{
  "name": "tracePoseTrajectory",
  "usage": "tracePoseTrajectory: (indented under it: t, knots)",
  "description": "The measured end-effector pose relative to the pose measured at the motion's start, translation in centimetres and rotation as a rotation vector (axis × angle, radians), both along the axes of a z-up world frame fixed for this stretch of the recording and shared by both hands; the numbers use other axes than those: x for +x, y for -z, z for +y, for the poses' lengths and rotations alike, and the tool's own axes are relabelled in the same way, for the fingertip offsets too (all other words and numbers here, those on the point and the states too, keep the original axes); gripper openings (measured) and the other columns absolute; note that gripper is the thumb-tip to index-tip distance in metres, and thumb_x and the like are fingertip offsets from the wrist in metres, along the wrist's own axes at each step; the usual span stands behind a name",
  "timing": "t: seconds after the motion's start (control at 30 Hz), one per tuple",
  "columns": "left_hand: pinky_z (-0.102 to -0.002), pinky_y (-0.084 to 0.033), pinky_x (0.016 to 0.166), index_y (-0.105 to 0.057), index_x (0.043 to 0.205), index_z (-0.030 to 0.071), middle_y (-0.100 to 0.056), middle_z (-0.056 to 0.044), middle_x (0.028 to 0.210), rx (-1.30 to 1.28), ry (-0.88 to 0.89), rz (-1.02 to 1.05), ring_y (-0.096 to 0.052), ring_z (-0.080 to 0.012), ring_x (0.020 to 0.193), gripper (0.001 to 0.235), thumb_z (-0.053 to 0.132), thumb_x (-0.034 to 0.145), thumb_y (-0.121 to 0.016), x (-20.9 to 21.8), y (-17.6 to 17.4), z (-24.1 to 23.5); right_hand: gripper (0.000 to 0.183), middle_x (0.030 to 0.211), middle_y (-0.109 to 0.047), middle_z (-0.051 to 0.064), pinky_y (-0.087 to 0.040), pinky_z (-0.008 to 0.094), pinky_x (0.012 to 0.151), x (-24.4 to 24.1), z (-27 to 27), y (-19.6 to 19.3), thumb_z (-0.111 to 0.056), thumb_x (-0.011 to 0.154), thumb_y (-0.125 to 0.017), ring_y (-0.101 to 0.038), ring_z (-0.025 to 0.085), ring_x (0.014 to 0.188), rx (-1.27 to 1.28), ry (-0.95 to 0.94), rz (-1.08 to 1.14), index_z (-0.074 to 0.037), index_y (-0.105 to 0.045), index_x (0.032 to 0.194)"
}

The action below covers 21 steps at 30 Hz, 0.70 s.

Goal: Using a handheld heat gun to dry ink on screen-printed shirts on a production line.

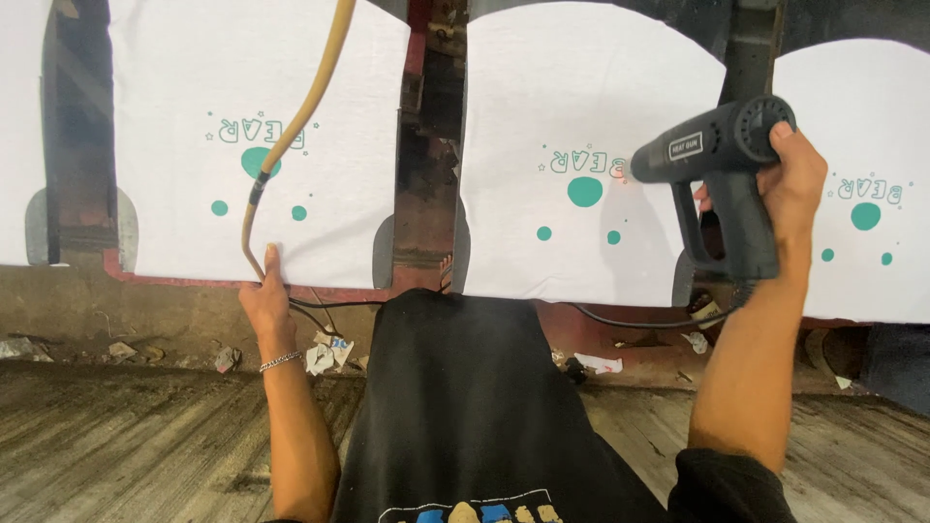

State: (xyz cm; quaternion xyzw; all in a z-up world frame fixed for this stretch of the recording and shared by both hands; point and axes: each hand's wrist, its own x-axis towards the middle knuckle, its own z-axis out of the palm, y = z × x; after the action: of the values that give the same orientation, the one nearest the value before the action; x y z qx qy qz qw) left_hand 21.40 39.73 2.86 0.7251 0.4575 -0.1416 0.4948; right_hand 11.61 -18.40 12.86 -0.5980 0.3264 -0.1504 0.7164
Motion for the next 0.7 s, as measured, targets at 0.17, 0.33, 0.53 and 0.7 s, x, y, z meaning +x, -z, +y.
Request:
tracePoseTrajectory:
  t: [0.17, 0.33, 0.53, 0.7]
  knots:
    - [-0.029, -0.05, 0.074, -0.053, 0.12, 0.008, -0.054, 0.003, 0.09, 0.001, -0.014, -0.006, -0.05, -0.0092, 0.08, 0.059, 0.057, 0.093, -0.07, 0.0, 0.9, 0.3, 0.051, 0.079, -0.052, 0.021, -0.057, 0.043, 0.044, -0.5, 3.1, -2.1, -0.045, 0.101, -0.068, -0.061, 0.034, 0.053, -0.09, 0.009, 0.009, 0.001, -0.055, 0.119]
    - [-0.028, -0.045, 0.068, -0.05, 0.107, 0.014, -0.05, 0.004, 0.086, 0.005, -0.008, -0.02, -0.045, -0.0082, 0.075, 0.049, 0.057, 0.095, -0.069, -0.1, 1.3, 0.5, 0.058, 0.082, -0.062, 0.022, -0.059, 0.035, 0.046, -5.8, 6.6, -5.4, -0.049, 0.097, -0.066, -0.066, 0.031, 0.057, -0.102, -0.101, 0.182, -0.001, -0.059, 0.128]
    - [-0.025, -0.041, 0.065, -0.053, 0.108, 0.014, -0.046, 0.006, 0.082, 0.005, 0.003, -0.006, -0.041, -0.0069, 0.071, 0.046, 0.056, 0.097, -0.067, -0.1, 0.7, 0.1, 0.048, 0.085, -0.058, 0.018, -0.058, 0.039, 0.049, -7.4, 6.5, -3.7, -0.042, 0.096, -0.065, -0.062, 0.033, 0.057, -0.027, 0.025, 0.132, -0.003, -0.06, 0.124]
    - [-0.025, -0.047, 0.067, -0.055, 0.111, 0.012, -0.052, 0.006, 0.088, 0.016, 0.024, -0.036, -0.047, -0.0066, 0.075, 0.049, 0.057, 0.096, -0.069, -0.1, 1.5, 0.5, 0.053, 0.073, -0.058, 0.022, -0.054, 0.036, 0.042, -7.9, 7.4, -4.1, -0.04, 0.095, -0.064, -0.063, 0.034, 0.051, -0.013, -0.031, 0.111, 0.0, -0.06, 0.129]
